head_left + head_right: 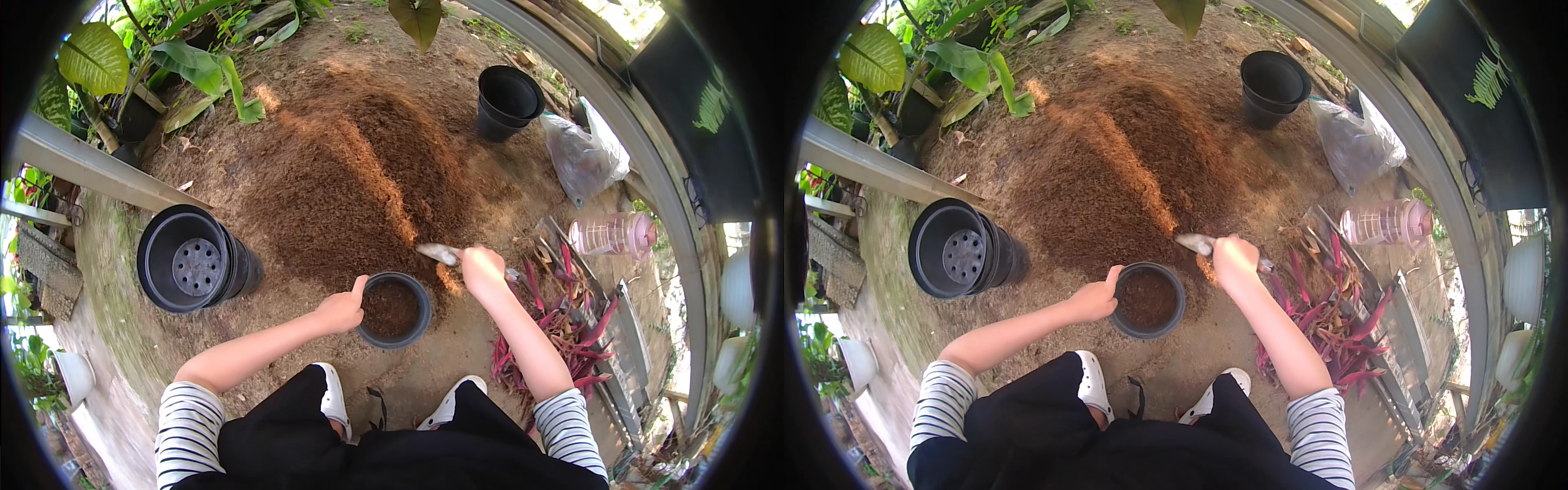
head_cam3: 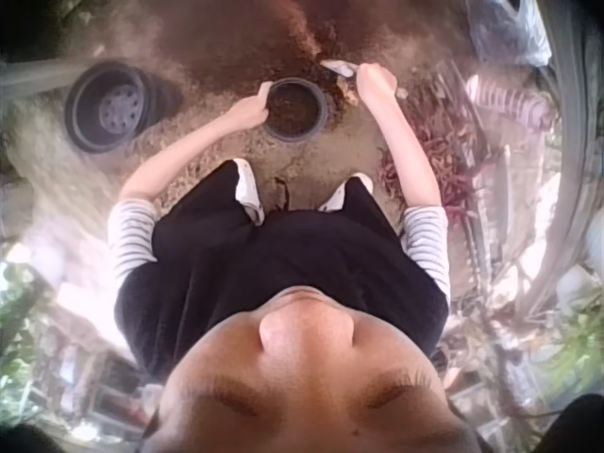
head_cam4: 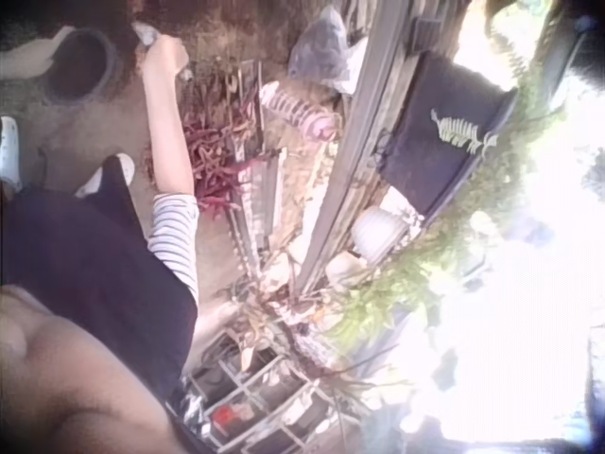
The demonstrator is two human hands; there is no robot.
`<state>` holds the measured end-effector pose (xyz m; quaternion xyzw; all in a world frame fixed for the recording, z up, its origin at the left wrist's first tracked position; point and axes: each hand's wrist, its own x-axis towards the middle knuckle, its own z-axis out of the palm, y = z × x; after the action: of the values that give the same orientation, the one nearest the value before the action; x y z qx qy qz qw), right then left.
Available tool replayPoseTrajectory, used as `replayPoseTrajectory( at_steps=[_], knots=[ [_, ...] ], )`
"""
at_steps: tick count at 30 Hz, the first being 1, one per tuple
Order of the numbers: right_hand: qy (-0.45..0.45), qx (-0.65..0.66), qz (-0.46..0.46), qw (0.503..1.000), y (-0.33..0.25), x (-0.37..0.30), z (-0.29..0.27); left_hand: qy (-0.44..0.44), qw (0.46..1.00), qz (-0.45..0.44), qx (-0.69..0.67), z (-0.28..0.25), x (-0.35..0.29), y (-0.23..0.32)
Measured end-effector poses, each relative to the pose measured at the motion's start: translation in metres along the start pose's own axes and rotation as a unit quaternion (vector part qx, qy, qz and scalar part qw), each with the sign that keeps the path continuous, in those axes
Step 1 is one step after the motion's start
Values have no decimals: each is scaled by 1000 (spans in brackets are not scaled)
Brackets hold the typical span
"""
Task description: The person scoops soil from a large pile on the ground using a small hand trowel and transfers it into a black plastic plant pot. They repeatedly fill the pot with soil, occasionally using their hand to level the contents.
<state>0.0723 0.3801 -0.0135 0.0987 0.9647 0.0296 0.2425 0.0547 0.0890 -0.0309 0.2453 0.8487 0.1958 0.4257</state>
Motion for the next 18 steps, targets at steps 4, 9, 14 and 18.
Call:
replayPoseTrajectory(
  at_steps=[4,9,14,18],
  knots=[
    [-53,-53,19,997,9,-16,-44,2,1000,-1,-5,1,-2,-5],
    [-9,-18,62,998,-12,6,-90,1,1000,-2,2,2,1,-5],
    [49,35,64,996,-9,39,-31,2,1000,-5,-8,2,4,1],
    [8,22,50,998,-10,22,-39,45,998,31,-6,11,6,-13]
  ],
)
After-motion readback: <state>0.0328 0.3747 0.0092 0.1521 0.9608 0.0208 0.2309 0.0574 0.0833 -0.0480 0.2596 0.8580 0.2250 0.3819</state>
